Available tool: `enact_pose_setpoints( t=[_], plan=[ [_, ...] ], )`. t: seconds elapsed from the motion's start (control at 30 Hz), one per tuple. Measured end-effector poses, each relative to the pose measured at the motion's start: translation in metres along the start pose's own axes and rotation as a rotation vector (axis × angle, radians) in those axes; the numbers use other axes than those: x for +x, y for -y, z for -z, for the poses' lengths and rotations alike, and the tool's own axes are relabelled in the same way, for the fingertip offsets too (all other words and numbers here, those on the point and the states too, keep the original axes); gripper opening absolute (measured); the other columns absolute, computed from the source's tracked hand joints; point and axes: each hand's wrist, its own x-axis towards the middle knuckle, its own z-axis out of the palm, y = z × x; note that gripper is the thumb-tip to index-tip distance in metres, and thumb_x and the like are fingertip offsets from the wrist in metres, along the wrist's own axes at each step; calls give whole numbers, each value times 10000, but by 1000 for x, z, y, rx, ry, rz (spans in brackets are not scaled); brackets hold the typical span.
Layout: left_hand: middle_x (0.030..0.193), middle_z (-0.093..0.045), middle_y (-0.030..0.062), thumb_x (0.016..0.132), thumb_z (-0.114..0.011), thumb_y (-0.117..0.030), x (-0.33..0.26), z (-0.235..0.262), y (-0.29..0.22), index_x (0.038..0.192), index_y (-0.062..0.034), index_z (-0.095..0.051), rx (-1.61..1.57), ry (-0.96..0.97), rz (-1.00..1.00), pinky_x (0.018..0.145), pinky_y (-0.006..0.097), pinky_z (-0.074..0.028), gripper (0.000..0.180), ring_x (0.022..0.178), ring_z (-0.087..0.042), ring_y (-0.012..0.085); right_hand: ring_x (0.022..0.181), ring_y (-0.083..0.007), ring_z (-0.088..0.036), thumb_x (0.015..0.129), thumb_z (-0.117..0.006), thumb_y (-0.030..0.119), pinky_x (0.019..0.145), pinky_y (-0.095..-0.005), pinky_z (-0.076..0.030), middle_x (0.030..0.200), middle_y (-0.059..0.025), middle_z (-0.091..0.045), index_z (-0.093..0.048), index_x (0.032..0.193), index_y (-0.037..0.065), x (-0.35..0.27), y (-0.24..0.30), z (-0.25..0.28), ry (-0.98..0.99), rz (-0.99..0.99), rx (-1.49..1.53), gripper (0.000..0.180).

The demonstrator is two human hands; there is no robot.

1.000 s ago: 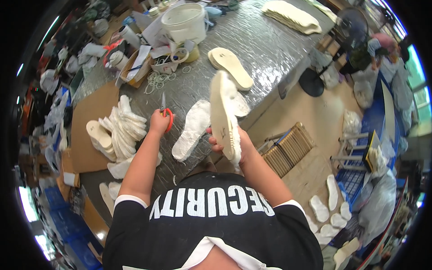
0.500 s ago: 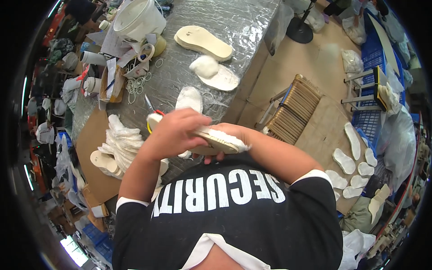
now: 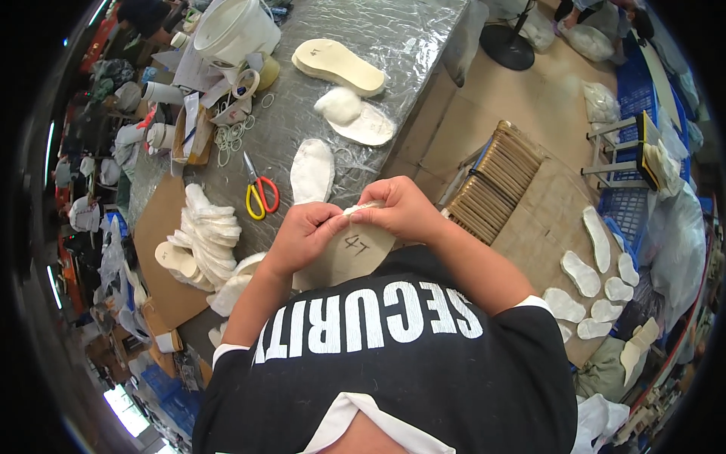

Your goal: Trimming excess material from white fur-lined shoe insoles using scissors.

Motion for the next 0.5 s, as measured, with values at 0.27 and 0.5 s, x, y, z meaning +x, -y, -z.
enact_pose_setpoints(
  t=[0.27, 0.5],
  plan=[
    [713, -593, -11, 922, -535, -211, 0, -18, 39, 881, 13, -629, -373, -737, 23, 576, 199, -412, 246, 657, -492, 32, 1037, -136, -528, 834, -608, 143, 872, -300, -445, 1157, -81, -557, -428, 1252, 11, -8, -42, -32, 190, -36, 375, 474],
    [796, -610, -3, 895, -584, -178, -37, -28, 12, 962, 24, -588, -394, -902, -210, 660, 181, -432, 213, 731, -523, 36, 870, -95, -584, 896, -518, 51, 782, -253, -475, 985, -43, -640, -603, 1066, -1, -1, -57, -60, 211, -23, 289, 197]
  ],
)
